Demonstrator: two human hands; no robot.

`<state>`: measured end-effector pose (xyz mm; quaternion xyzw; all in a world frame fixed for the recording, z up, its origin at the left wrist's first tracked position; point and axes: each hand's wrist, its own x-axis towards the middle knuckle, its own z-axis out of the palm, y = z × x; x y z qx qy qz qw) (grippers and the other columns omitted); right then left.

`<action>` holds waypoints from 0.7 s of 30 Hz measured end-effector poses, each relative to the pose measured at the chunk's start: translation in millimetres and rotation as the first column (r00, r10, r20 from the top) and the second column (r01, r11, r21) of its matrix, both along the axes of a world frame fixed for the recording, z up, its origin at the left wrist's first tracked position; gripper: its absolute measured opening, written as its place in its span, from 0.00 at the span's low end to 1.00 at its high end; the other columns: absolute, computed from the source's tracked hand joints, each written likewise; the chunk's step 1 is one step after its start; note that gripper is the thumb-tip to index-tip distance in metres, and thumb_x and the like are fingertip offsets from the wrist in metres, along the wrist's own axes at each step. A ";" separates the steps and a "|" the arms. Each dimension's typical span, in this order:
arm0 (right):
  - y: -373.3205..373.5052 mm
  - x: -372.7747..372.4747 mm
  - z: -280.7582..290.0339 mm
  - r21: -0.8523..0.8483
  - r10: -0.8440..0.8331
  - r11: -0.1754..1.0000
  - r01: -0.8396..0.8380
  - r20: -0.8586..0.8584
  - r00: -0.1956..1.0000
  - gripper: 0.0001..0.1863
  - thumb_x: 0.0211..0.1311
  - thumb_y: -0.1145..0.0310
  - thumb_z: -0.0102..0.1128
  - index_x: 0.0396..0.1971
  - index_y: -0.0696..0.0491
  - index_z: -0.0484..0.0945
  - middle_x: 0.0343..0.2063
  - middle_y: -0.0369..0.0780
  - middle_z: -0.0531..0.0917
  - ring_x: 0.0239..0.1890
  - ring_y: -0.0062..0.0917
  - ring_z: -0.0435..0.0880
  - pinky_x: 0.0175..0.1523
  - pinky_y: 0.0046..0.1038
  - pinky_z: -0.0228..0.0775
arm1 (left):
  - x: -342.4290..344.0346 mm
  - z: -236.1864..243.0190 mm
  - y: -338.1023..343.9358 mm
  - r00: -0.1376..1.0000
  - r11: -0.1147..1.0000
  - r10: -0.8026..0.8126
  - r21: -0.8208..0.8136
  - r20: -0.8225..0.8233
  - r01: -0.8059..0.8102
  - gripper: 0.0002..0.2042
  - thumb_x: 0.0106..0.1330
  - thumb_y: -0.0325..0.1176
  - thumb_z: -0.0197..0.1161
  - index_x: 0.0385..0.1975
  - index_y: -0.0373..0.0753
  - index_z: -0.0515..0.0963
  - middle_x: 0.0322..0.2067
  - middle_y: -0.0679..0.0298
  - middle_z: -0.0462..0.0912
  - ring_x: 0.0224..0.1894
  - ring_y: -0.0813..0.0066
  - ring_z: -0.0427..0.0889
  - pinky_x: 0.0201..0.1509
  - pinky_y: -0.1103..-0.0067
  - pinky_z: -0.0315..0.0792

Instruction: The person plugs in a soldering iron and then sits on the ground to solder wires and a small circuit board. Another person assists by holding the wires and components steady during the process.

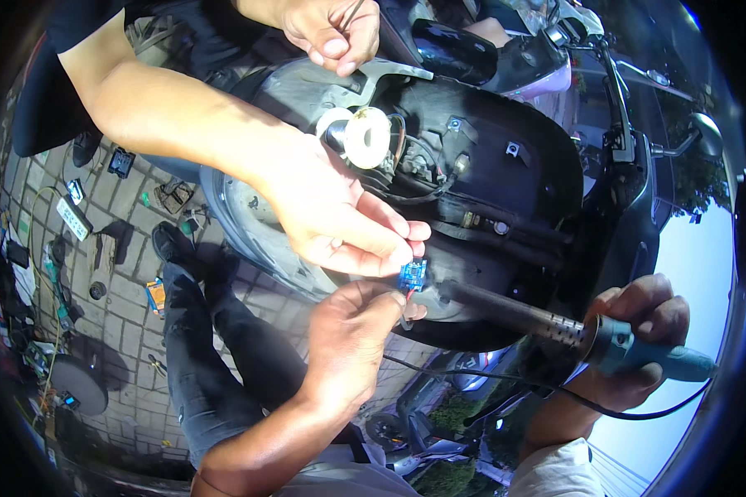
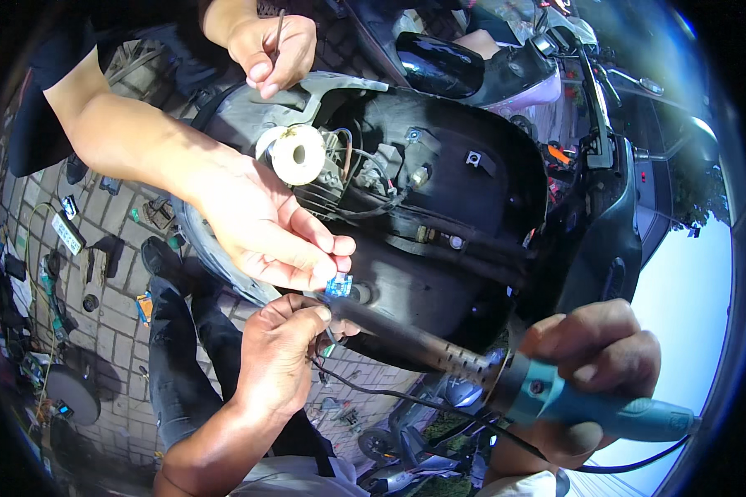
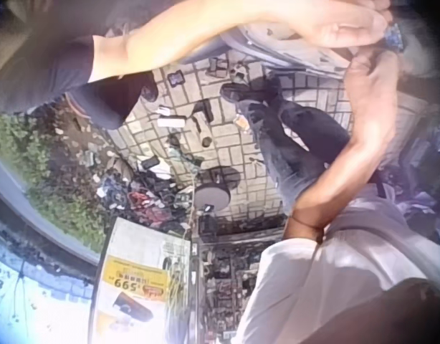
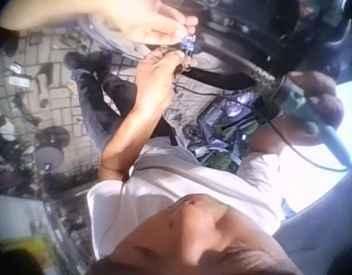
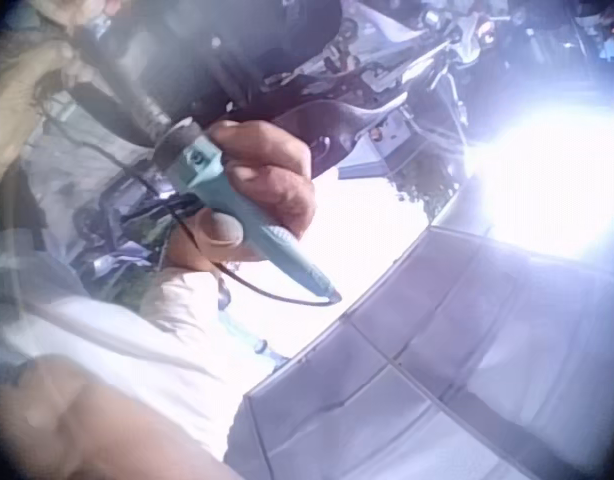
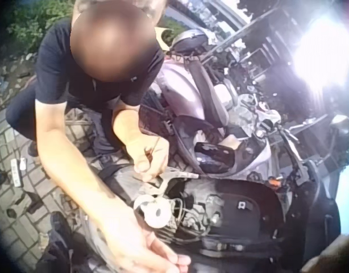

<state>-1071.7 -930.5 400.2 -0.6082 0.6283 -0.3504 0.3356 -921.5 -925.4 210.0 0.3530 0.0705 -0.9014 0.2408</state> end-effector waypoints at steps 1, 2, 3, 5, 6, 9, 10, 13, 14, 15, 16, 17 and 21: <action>-1.9 1.8 -2.5 -0.028 -0.012 1.000 0.011 -0.006 1.000 0.21 0.45 0.67 0.72 0.35 0.56 0.70 0.36 0.50 0.75 0.32 0.30 0.83 0.35 0.24 0.80 | 0.9 0.8 -0.5 1.000 1.000 -0.004 -0.005 -0.010 0.004 0.04 0.60 0.24 0.53 0.30 0.30 0.73 0.26 0.60 0.80 0.29 0.75 0.81 0.35 0.83 0.70; -3.9 3.5 -5.2 -0.056 -0.024 0.998 0.023 -0.012 1.000 0.21 0.44 0.66 0.73 0.34 0.55 0.70 0.35 0.50 0.75 0.32 0.30 0.83 0.34 0.24 0.80 | 1.4 0.6 0.0 1.000 1.000 -0.009 -0.014 -0.003 0.009 0.04 0.60 0.24 0.53 0.30 0.30 0.73 0.27 0.60 0.80 0.29 0.75 0.81 0.35 0.83 0.70; -5.9 5.5 -8.3 -0.083 -0.037 0.996 0.035 -0.018 0.999 0.22 0.43 0.65 0.73 0.34 0.55 0.70 0.35 0.50 0.76 0.31 0.29 0.83 0.33 0.23 0.80 | 1.4 -0.1 1.1 1.000 1.000 -0.015 -0.023 0.004 0.015 0.04 0.61 0.24 0.53 0.30 0.30 0.74 0.27 0.60 0.80 0.29 0.75 0.80 0.35 0.83 0.70; -11.5 -0.4 -14.9 -0.121 0.005 0.993 -0.005 -0.002 1.000 0.24 0.44 0.64 0.73 0.36 0.55 0.67 0.33 0.52 0.77 0.31 0.30 0.83 0.31 0.21 0.79 | 1.5 -1.5 1.6 1.000 0.999 -0.022 -0.027 0.007 0.023 0.04 0.60 0.24 0.53 0.31 0.30 0.73 0.28 0.59 0.81 0.29 0.75 0.80 0.37 0.82 0.70; -10.7 -2.6 -17.5 -0.132 0.011 0.991 -0.007 0.031 0.999 0.25 0.45 0.64 0.72 0.37 0.55 0.65 0.33 0.53 0.77 0.30 0.30 0.83 0.30 0.21 0.78 | 1.9 -1.7 1.3 1.000 0.999 -0.028 -0.022 0.001 0.028 0.04 0.60 0.24 0.53 0.31 0.30 0.73 0.28 0.59 0.80 0.30 0.75 0.81 0.37 0.82 0.71; -11.0 2.2 -25.8 -0.191 -0.053 0.980 0.051 -0.003 0.999 0.25 0.47 0.66 0.71 0.39 0.54 0.62 0.33 0.54 0.78 0.29 0.32 0.84 0.29 0.21 0.78 | 1.8 -3.8 1.5 0.999 0.999 -0.037 -0.022 -0.016 0.037 0.04 0.60 0.22 0.52 0.30 0.29 0.73 0.28 0.58 0.79 0.31 0.72 0.81 0.40 0.79 0.72; -11.4 6.5 -28.8 -0.217 -0.092 0.973 0.082 -0.037 0.995 0.25 0.47 0.66 0.71 0.39 0.54 0.62 0.33 0.54 0.78 0.29 0.32 0.84 0.29 0.21 0.78 | 1.6 -3.5 1.6 0.999 1.000 -0.021 -0.015 -0.024 0.021 0.04 0.60 0.22 0.52 0.30 0.29 0.73 0.28 0.58 0.79 0.31 0.72 0.81 0.40 0.79 0.72; -11.8 10.0 -32.9 -0.211 -0.076 0.975 0.065 -0.045 0.996 0.25 0.47 0.67 0.71 0.39 0.53 0.62 0.34 0.56 0.78 0.30 0.35 0.84 0.32 0.22 0.77 | 1.4 -3.2 2.0 0.999 1.000 0.012 -0.002 -0.043 -0.012 0.04 0.61 0.22 0.52 0.30 0.28 0.73 0.28 0.58 0.79 0.31 0.72 0.81 0.40 0.79 0.73; -11.8 9.8 -33.3 -0.200 -0.066 0.978 0.058 -0.034 0.997 0.26 0.47 0.67 0.71 0.40 0.53 0.62 0.34 0.56 0.78 0.30 0.35 0.84 0.32 0.23 0.77 | 1.5 -3.8 2.4 0.999 1.000 0.012 -0.002 -0.045 -0.012 0.04 0.61 0.22 0.52 0.30 0.28 0.73 0.29 0.58 0.79 0.31 0.72 0.81 0.40 0.79 0.73; -12.2 9.5 -33.5 -0.197 -0.048 0.980 0.040 -0.036 0.998 0.25 0.47 0.68 0.71 0.39 0.53 0.62 0.34 0.56 0.79 0.30 0.36 0.84 0.33 0.24 0.77 | 1.4 -4.2 2.6 0.999 1.000 0.013 -0.002 -0.047 -0.013 0.04 0.61 0.22 0.52 0.30 0.28 0.73 0.29 0.58 0.79 0.31 0.72 0.81 0.40 0.79 0.74; -12.8 8.9 -33.9 -0.193 -0.029 0.981 0.021 -0.037 0.999 0.25 0.47 0.68 0.71 0.39 0.53 0.63 0.35 0.56 0.79 0.30 0.36 0.84 0.34 0.25 0.77 | 0.9 -4.5 2.5 0.999 1.000 0.017 -0.003 -0.049 -0.017 0.04 0.61 0.22 0.52 0.30 0.28 0.73 0.29 0.58 0.79 0.31 0.72 0.81 0.40 0.79 0.74; -13.3 8.4 -34.1 -0.189 -0.010 0.982 0.002 -0.039 0.999 0.25 0.47 0.69 0.71 0.39 0.53 0.63 0.35 0.56 0.79 0.30 0.36 0.84 0.35 0.26 0.77 | 0.4 -4.7 2.4 0.999 1.000 0.021 -0.004 -0.050 -0.021 0.04 0.61 0.22 0.52 0.30 0.28 0.73 0.29 0.58 0.79 0.31 0.72 0.81 0.40 0.79 0.74; -12.4 9.2 -33.5 -0.155 -0.013 0.988 0.012 -0.001 1.000 0.24 0.45 0.72 0.72 0.37 0.52 0.64 0.36 0.56 0.79 0.30 0.37 0.84 0.37 0.28 0.76 | 0.1 -4.7 2.6 0.999 1.000 0.020 -0.008 -0.044 -0.020 0.04 0.62 0.21 0.51 0.31 0.28 0.73 0.30 0.58 0.80 0.31 0.73 0.81 0.40 0.80 0.74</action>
